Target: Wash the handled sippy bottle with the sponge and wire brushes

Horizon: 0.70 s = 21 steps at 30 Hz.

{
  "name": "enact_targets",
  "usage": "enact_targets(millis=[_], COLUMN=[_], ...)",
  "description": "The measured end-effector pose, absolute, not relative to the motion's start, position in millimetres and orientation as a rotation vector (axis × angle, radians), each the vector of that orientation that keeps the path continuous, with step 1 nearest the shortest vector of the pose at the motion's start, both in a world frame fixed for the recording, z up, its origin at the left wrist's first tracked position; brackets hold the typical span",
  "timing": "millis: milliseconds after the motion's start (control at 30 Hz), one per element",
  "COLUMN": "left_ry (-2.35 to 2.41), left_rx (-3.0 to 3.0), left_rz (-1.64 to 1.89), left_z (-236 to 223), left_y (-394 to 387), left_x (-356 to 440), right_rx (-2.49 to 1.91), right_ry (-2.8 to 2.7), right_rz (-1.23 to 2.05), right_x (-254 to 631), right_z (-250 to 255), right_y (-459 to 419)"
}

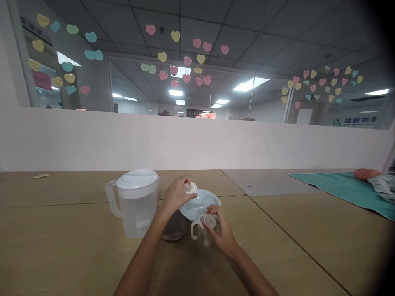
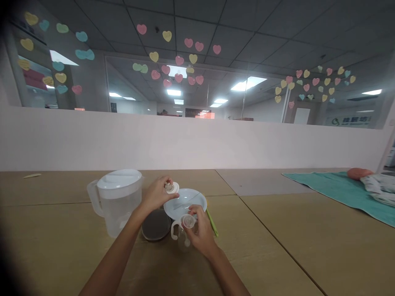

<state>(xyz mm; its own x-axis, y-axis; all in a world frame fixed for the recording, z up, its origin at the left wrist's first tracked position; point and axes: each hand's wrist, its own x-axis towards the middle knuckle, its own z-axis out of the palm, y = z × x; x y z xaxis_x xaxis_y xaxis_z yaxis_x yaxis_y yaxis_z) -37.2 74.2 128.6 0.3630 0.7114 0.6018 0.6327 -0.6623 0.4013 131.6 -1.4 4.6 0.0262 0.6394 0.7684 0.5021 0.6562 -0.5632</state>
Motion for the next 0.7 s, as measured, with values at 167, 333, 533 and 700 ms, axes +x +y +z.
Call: enact_targets(millis=[167,333,533,700], left_ry=[1.253,1.261,1.281,1.311], left_rx=[2.503,2.507,2.524,2.530], left_rz=[1.177,1.180,1.170,1.129], left_z=[128,127,127,127], left_y=[75,76,78,79], left_x=[-38,-38,-39,-40], right_rx=[-0.975,-0.953,-0.895,-0.760], right_ry=[-1.555,-1.479,-1.223,-1.012], right_rz=[0.275,0.336,0.560,0.613], right_x=[129,127,127,131], right_z=[7,10,34,71], right_y=[-2,2,13,23])
